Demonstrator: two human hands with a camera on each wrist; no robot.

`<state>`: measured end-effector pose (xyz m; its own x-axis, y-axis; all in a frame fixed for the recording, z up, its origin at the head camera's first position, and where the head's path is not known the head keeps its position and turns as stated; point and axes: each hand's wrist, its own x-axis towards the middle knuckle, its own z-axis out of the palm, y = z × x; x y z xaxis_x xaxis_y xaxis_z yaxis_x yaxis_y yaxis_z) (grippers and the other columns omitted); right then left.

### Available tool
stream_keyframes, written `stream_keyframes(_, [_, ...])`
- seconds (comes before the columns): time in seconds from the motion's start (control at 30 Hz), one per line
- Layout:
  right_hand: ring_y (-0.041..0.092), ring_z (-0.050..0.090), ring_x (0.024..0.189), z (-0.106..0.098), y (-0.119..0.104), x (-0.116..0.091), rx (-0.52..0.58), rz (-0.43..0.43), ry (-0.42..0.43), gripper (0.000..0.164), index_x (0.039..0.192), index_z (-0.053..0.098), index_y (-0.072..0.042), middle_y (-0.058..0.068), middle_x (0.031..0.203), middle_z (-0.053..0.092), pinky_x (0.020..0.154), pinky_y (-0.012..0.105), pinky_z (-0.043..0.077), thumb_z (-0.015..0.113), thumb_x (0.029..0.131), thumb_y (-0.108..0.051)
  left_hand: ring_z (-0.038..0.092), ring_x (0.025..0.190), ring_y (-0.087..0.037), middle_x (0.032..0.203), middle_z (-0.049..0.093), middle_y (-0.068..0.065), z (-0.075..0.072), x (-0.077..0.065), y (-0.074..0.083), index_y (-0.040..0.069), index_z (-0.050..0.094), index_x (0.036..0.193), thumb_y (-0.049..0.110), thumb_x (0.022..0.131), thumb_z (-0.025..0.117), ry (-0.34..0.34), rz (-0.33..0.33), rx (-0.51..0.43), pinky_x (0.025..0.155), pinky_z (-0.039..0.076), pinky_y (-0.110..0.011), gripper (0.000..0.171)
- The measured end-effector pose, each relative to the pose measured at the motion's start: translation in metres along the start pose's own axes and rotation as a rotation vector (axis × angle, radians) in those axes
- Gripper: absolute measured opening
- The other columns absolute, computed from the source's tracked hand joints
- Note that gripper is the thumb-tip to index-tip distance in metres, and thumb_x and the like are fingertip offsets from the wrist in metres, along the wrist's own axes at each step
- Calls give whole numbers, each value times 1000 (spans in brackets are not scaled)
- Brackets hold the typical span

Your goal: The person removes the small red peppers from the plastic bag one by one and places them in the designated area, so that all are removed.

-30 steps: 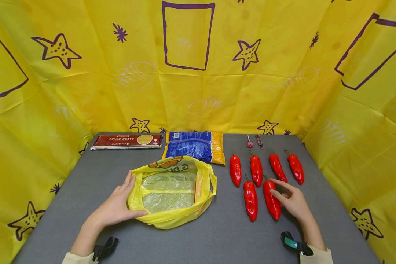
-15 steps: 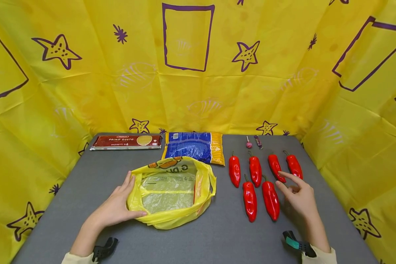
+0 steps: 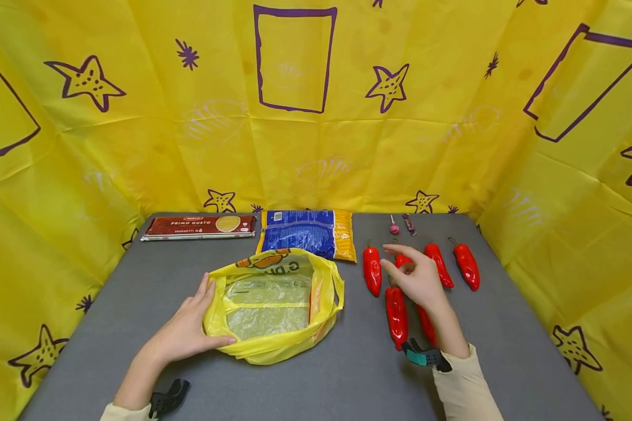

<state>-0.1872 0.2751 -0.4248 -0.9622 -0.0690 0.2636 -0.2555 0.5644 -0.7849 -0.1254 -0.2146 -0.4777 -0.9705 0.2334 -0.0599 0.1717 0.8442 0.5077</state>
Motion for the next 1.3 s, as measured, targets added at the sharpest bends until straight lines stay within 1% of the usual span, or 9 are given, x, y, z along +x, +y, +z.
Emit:
stream_keyframes(0.1, [26, 71, 61, 22, -14, 15, 16, -13, -43, 37, 134, 73, -12, 17, 123, 73, 51, 28, 52, 78, 99, -24, 30, 149, -58, 177, -4, -21, 1, -1, 1, -3, 14, 168, 83, 70, 80, -1, -8, 5, 110, 41, -72, 147])
stream_keyframes(0.4, [22, 72, 60, 74, -61, 48, 77, -53, -100, 36, 132, 74, -10, 19, 121, 75, 52, 29, 54, 78, 99, -24, 29, 150, -59, 178, -5, -19, 4, 0, 0, -1, 12, 169, 87, 69, 78, 3, -21, 14, 111, 40, -72, 148])
stream_keyframes(0.6, [37, 73, 65, 105, -88, 60, 110, -41, -149, 35, 132, 74, -12, 14, 117, 76, 49, 28, 49, 76, 100, -27, 29, 150, -58, 178, -5, -18, 3, -1, 1, 0, 12, 169, 87, 68, 78, -2, -31, 14, 109, 41, -73, 149])
stream_keyframes(0.7, [39, 74, 68, 121, -97, 65, 116, -31, -164, 34, 131, 75, -11, 13, 117, 76, 51, 31, 51, 75, 100, -26, 29, 150, -59, 178, -5, -17, 3, -1, 3, 0, 11, 169, 87, 68, 78, -2, -29, 13, 109, 41, -73, 149])
stream_keyframes(0.8, [38, 75, 71, 136, -104, 68, 111, -28, -175, 32, 129, 75, -11, 13, 114, 77, 57, 35, 59, 75, 100, -25, 29, 150, -59, 178, -5, -17, 3, -1, 3, 0, 11, 169, 85, 68, 79, -2, -27, 13, 109, 41, -73, 149])
stream_keyframes(0.97, [39, 75, 71, 162, -113, 65, 102, 3, -207, 28, 124, 77, -12, 9, 105, 78, 55, 35, 56, 75, 101, -27, 30, 150, -57, 178, -5, -17, 3, 0, 4, 0, 12, 169, 85, 68, 80, -3, -30, 14, 109, 42, -72, 148])
stream_keyframes(1.17, [43, 75, 78, 180, -118, 51, 136, 63, -343, 30, 125, 77, -8, 12, 110, 77, 65, 46, 61, 74, 101, -26, 30, 150, -57, 179, -5, -16, 3, 0, 4, 0, 12, 169, 87, 67, 78, -10, -37, 10, 110, 41, -72, 149])
stream_keyframes(1.23, [42, 75, 78, 183, -116, 47, 120, 77, -392, 32, 126, 76, -7, 12, 110, 76, 65, 44, 61, 73, 101, -26, 30, 150, -57, 179, -5, -16, 3, 0, 4, 1, 13, 169, 87, 67, 78, -8, -40, 12, 110, 41, -72, 149])
stream_keyframes(1.3, [39, 75, 75, 186, -110, 45, 90, 88, -425, 32, 125, 76, -6, 12, 108, 76, 62, 36, 58, 73, 101, -26, 30, 150, -57, 179, -5, -16, 3, 0, 3, 1, 13, 169, 87, 67, 78, -6, -42, 14, 110, 41, -72, 149])
